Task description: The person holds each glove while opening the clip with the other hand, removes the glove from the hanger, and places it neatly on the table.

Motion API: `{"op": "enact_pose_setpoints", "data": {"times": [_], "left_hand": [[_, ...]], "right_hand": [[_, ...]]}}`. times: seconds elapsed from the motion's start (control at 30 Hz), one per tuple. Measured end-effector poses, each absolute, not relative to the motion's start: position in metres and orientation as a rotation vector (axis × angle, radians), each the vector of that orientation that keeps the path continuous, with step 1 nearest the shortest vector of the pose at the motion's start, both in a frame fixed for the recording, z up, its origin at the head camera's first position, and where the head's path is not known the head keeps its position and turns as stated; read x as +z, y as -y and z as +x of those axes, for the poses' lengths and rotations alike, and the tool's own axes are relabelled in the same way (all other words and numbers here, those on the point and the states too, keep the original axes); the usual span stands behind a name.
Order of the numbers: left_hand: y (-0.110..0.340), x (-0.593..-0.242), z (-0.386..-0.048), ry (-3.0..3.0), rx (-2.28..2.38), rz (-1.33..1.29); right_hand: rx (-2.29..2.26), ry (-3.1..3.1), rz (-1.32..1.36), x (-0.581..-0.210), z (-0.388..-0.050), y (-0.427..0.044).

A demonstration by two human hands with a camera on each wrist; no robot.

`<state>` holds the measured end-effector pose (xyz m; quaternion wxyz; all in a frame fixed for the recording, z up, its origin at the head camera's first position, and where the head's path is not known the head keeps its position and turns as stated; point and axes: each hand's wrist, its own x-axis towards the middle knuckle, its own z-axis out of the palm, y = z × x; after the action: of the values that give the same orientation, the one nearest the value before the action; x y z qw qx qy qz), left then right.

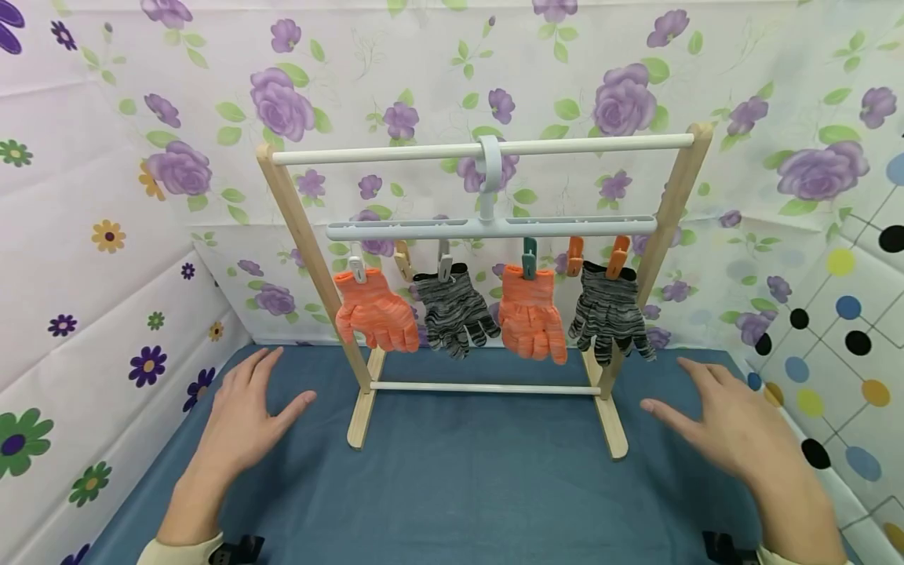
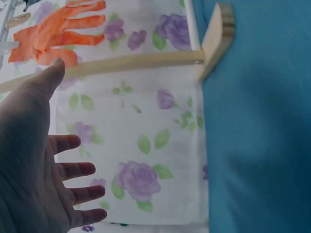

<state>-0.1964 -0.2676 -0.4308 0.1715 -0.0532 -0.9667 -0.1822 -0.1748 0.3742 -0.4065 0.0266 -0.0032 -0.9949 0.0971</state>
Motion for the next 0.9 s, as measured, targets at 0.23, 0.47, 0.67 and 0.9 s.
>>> {"op": "enact_pose_setpoints", "data": {"times": [0.23, 0.47, 0.67, 0.9], "left_hand": [[0.251, -0.416, -0.195, 2.652, -0.618, -0.219], [0.236, -0.402, -0.197, 2.56, -0.709, -0.309], [0.226, -0.393, -0.199, 2.487, -0.799, -0.38], [0.215, -0.384, -0.203, 2.415, -0.887, -0.454]], "right_hand": [[0.326, 3.052, 0.071, -0.382, -0.165, -0.346], [0.383, 2.969, 0.21, -0.366, -0.159, -0.323], [0.506, 2.823, 0.415, -0.356, -0.158, -0.307], [0.638, 2.688, 0.606, -0.351, -0.162, -0.289]]}}
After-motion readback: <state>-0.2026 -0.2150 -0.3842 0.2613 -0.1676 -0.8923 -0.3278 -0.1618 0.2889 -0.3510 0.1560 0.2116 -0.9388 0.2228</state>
